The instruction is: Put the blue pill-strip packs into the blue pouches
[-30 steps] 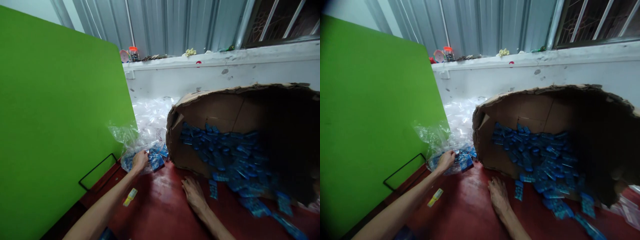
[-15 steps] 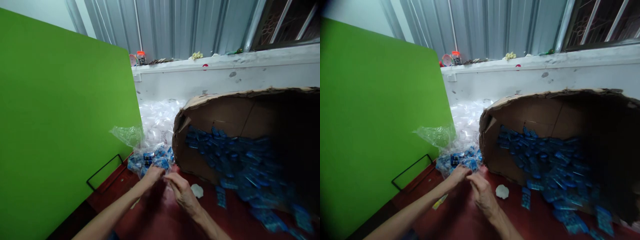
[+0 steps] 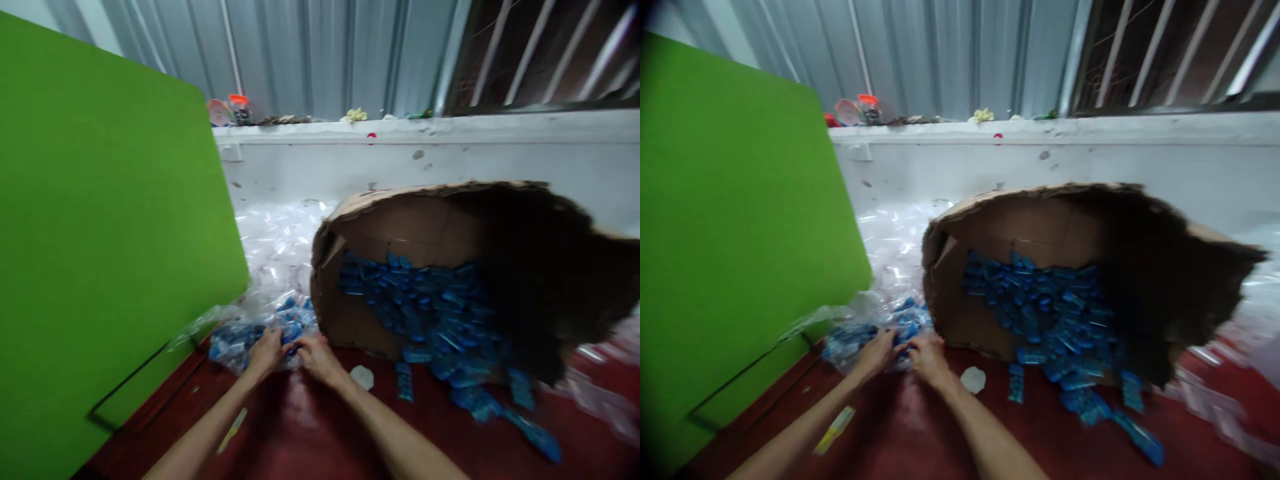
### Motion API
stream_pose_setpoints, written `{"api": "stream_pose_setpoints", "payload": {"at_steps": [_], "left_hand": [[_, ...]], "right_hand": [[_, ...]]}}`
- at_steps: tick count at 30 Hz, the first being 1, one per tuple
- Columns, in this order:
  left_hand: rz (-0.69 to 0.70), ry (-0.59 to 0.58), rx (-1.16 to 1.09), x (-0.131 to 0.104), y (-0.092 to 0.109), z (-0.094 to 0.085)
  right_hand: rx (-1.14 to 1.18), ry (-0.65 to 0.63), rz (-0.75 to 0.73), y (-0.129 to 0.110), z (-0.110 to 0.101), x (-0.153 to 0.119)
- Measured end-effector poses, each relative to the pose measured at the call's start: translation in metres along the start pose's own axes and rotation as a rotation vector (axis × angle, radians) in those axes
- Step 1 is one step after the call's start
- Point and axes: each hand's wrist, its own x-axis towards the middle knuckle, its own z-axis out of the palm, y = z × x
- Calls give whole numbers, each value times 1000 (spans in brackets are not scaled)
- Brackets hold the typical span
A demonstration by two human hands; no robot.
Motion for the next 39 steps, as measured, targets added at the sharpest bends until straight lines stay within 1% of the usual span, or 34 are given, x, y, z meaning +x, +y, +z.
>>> {"api": "stream_pose_setpoints", "payload": {"at_steps": [2,4,5,6,7,9,11,12,14,16,18,20,22,23,24,25,26,27,28,29,30,31,32,33,34,35,37,39], "left_hand": [[37,6,53,6,6,5],[76,19,82,10,9,10],[96,21,89,11,9,11],[115,18,84,13,9,12],[123,21,63,13,9,12],[79,55,-38,13,8,10],[-16,151,-214,10,8,6],[-54,208,-310,7,8,4],[-86,314,-472,-1,8,-4],[-84,397,-588,-12,9,-13],[-75,495,-657,-27,13,-21],[-26,633,-646,-47,22,-22],[107,757,-541,-72,36,-13],[224,787,-479,-86,44,-5],[388,776,-419,-100,52,6],[568,717,-372,-115,61,18],[705,665,-326,-129,69,30],[819,664,-304,-142,75,41],[871,596,-298,-153,81,49],[910,437,-298,-161,85,56],[923,301,-308,-167,88,61],[904,176,-314,-168,90,63],[868,95,-307,-166,91,65],[825,66,-286,-161,92,67],[775,73,-247,-153,94,69],[741,92,-190,-142,95,71],[733,64,-72,-116,99,75],[733,-11,17,-91,102,77]], "right_hand": [[-53,32,-47,-9,-5,-9],[-102,69,-116,-12,-15,-24],[-141,113,-177,-11,-21,-34],[-181,158,-199,-7,-27,-46],[-225,191,-189,0,-34,-60],[-352,209,-101,20,-48,-89],[-463,182,37,44,-61,-116],[-500,141,120,55,-66,-127],[-540,108,228,70,-74,-142],[-511,172,228,71,-79,-146],[-339,255,206,58,-81,-143],[9,273,227,34,-80,-137],[483,179,334,9,-75,-133],[729,131,412,-2,-71,-132],[943,89,468,-10,-68,-133],[1099,69,512,-15,-64,-136],[1187,76,541,-17,-62,-141],[1201,108,560,-15,-60,-147],[1156,150,581,-11,-58,-155],[1071,192,610,-5,-58,-164],[970,223,641,3,-59,-174],[876,218,674,11,-60,-185],[791,199,705,19,-61,-195],[720,179,727,27,-63,-204],[654,176,737,33,-64,-212],[590,206,730,38,-65,-218],[517,260,685,42,-66,-224],[554,232,671,42,-68,-226]]}}
